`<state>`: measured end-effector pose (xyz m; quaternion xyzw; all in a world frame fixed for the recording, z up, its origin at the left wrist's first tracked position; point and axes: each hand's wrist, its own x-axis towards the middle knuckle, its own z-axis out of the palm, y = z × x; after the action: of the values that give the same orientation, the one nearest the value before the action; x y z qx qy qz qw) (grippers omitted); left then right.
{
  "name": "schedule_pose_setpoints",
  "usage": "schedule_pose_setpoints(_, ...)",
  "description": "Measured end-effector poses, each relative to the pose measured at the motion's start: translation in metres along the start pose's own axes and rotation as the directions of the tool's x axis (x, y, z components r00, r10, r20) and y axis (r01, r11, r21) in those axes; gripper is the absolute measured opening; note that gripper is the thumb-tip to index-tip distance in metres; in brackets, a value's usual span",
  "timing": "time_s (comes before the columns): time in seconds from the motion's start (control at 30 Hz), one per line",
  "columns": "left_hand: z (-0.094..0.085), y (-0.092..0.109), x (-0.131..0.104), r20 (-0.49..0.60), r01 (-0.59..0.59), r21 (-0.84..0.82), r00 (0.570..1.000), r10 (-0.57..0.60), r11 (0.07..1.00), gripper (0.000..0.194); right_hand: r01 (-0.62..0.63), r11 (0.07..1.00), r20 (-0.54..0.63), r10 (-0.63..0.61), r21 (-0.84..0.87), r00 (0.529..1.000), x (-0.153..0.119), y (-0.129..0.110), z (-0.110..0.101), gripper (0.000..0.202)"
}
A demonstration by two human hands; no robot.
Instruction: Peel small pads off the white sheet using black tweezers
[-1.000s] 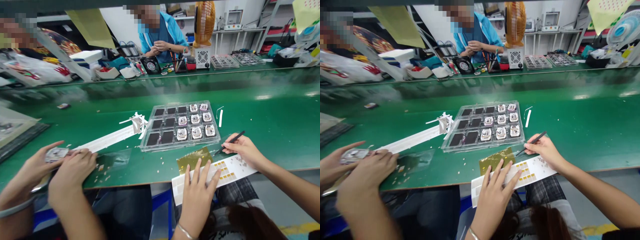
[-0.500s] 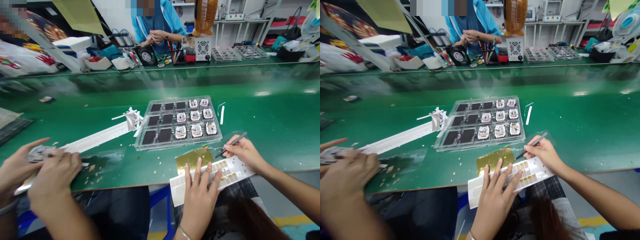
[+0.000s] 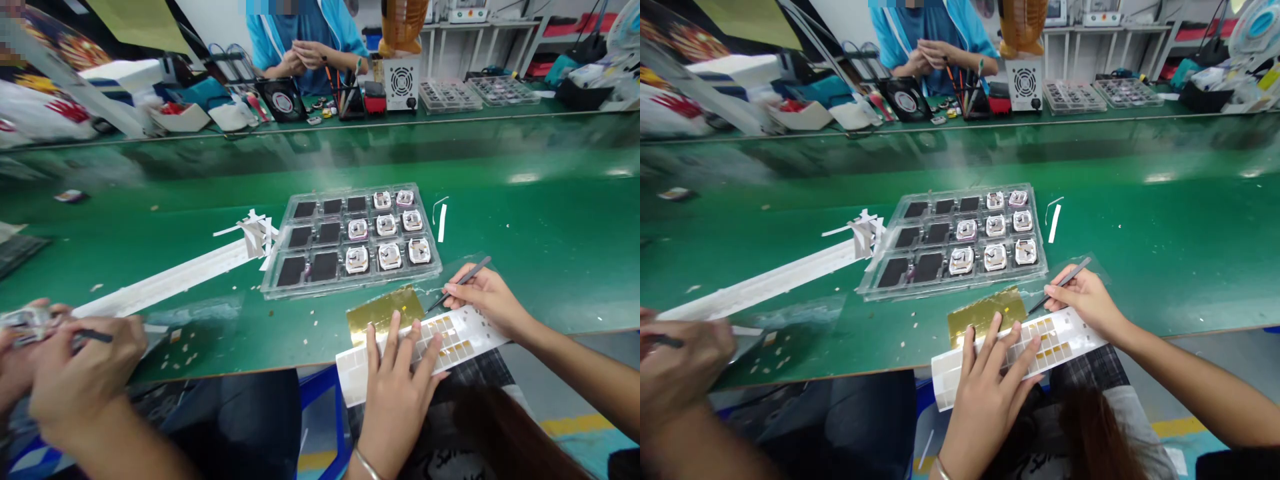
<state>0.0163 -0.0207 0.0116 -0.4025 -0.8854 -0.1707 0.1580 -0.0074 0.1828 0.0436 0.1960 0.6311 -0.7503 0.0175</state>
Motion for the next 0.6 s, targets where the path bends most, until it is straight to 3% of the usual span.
schedule_pose_setpoints(0.6, -0.0060, -0.0011, 0.0025, 0.056, 0.000, -0.027, 0.998, 0.002, 1.000, 0.040, 0.026, 0.999, 0.023, -0.026, 0.021, 0.999, 0.0015, 0.0047, -0.0038, 0.027)
